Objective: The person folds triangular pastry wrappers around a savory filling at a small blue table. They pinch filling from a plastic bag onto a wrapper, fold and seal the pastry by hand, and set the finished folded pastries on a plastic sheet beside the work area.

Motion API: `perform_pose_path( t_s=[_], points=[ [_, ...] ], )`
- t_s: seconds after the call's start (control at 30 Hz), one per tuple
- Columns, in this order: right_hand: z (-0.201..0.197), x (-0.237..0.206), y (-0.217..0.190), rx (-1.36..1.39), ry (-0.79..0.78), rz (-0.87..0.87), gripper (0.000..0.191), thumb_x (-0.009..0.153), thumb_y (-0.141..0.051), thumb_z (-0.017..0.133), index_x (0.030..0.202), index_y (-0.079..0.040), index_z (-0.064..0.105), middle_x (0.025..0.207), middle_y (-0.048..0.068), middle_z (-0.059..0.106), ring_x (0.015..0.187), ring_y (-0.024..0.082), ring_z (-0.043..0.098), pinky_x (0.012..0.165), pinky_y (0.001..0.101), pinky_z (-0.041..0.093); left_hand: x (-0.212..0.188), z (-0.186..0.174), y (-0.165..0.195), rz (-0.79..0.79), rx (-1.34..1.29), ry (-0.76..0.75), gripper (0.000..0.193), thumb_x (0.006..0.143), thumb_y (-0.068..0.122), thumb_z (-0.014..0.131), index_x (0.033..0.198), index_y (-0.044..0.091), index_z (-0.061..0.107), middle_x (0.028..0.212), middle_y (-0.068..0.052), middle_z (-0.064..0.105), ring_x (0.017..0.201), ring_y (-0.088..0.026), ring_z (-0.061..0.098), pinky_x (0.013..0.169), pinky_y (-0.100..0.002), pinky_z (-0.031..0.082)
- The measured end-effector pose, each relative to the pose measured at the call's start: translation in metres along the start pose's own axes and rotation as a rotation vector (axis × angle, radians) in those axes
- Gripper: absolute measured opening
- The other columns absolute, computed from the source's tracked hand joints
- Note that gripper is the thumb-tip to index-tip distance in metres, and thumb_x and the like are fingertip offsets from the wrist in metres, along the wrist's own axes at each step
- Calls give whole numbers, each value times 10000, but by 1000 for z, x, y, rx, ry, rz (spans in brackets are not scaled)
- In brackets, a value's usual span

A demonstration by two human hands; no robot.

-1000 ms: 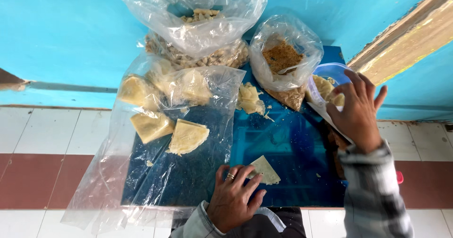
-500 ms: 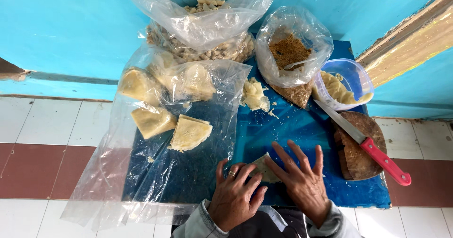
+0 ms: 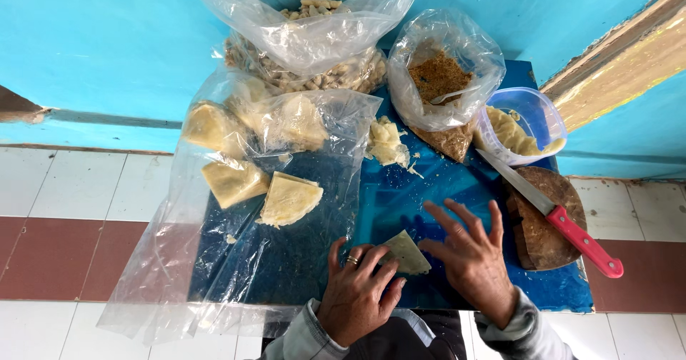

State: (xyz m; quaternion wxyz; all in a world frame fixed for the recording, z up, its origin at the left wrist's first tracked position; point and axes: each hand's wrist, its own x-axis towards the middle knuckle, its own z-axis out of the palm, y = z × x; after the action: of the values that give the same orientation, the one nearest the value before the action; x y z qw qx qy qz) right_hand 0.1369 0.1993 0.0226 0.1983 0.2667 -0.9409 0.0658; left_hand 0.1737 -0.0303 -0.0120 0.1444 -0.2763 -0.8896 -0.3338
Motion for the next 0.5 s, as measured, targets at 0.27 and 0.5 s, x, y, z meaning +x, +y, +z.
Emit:
perform_pose_path(
  t_s=[0.27, 0.5],
  points=[
    [5, -7, -19, 30, 2, -16, 411, 760, -33, 664, 1048, -299, 789, 1462, 30, 557, 1334, 299, 498, 1164, 697, 172, 2, -2, 2, 13, 18, 33, 294, 956, 316, 690, 1139, 86, 701, 1242, -89, 637, 1138, -266, 584, 1076, -633, 284],
    [11, -9, -14, 60, 86, 41, 442, 807, -37, 679, 1163, -278, 781, 1462, 31, 563, 1349, 286, 497, 1201, 658, 169, 4, 0, 4, 9, 16, 28, 275, 945, 321, 691, 1105, 97, 707, 1223, -74, 642, 1136, -260, 586, 1075, -650, 277]
  ],
)
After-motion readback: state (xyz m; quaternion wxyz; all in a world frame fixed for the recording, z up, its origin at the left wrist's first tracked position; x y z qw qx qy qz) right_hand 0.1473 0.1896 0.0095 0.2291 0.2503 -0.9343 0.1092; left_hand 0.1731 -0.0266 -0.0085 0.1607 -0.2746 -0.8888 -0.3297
